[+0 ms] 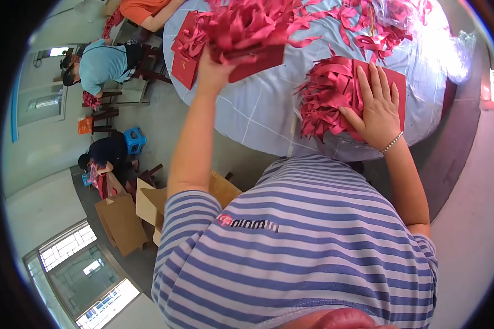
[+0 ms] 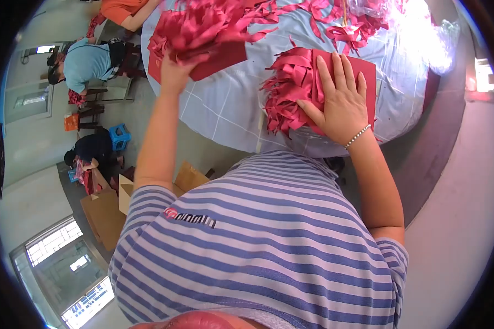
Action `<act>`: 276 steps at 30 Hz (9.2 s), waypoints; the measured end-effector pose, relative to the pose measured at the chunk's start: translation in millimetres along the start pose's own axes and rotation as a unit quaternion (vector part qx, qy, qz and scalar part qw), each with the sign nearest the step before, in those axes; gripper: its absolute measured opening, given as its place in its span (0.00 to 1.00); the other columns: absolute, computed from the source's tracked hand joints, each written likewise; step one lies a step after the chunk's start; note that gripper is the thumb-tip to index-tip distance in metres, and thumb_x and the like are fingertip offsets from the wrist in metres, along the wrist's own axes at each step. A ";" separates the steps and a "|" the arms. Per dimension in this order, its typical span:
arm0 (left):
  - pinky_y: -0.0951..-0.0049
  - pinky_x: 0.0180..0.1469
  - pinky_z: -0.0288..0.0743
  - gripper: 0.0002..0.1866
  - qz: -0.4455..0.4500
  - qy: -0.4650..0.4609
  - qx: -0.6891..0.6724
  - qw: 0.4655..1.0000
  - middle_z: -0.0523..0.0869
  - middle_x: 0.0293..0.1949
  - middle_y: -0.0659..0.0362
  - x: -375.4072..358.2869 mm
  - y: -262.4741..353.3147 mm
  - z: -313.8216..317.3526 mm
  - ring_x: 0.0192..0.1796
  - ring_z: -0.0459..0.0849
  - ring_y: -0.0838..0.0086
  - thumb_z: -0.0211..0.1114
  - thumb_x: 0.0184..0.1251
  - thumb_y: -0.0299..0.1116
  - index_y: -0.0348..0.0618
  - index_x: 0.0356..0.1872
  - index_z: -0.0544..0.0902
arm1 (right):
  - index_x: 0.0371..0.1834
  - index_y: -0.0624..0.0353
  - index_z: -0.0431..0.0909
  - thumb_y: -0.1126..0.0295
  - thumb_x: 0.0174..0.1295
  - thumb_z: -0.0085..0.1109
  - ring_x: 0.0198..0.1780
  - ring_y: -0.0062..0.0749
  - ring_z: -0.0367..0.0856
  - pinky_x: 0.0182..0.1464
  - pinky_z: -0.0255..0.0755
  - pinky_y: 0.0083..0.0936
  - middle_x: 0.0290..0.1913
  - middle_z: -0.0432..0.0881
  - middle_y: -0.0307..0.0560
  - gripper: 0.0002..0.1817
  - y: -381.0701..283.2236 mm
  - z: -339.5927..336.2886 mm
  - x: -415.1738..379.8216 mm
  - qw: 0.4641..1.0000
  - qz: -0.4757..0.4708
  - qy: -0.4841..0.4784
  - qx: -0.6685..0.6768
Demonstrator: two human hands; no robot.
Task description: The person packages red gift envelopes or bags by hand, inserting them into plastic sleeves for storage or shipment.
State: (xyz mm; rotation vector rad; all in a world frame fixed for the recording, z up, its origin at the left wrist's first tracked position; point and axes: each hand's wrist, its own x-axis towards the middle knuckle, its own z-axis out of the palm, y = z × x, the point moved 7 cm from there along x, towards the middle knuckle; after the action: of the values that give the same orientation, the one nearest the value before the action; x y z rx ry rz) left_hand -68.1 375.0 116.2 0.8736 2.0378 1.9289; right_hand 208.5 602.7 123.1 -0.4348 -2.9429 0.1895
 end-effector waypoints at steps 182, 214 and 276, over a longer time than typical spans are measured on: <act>0.61 0.55 0.77 0.54 -0.304 -0.168 0.377 0.858 0.83 0.51 0.40 217.5 -234.8 -269.2 0.51 0.84 0.55 0.86 0.30 0.51 0.23 0.57 0.72 | 0.77 0.61 0.50 0.38 0.68 0.32 0.78 0.58 0.42 0.75 0.33 0.49 0.77 0.47 0.66 0.43 -3.3 -12.9 32.0 0.991 0.056 -0.043 -0.113; 0.62 0.48 0.80 0.30 -0.107 -0.212 0.451 0.860 0.88 0.40 0.46 132.9 -71.2 -175.2 0.42 0.87 0.55 0.81 0.32 0.32 0.36 0.44 0.83 | 0.78 0.54 0.49 0.47 0.67 0.44 0.78 0.58 0.44 0.75 0.35 0.52 0.77 0.47 0.65 0.40 -1.3 -19.9 19.7 0.992 0.055 0.000 -0.114; 0.56 0.50 0.79 0.41 -0.115 -0.144 0.617 0.765 0.84 0.46 0.45 -35.8 -23.3 -8.2 0.48 0.84 0.51 0.83 0.35 0.41 0.38 0.52 0.71 | 0.78 0.39 0.51 0.37 0.68 0.40 0.77 0.56 0.48 0.72 0.43 0.59 0.75 0.54 0.65 0.38 14.0 -19.5 29.5 0.989 0.076 0.070 -0.105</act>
State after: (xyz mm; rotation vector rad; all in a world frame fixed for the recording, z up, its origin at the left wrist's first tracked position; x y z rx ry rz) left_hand -50.1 349.4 86.0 0.9140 2.8600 0.0607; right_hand 187.9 626.7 144.2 -0.6728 -2.8008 -0.1289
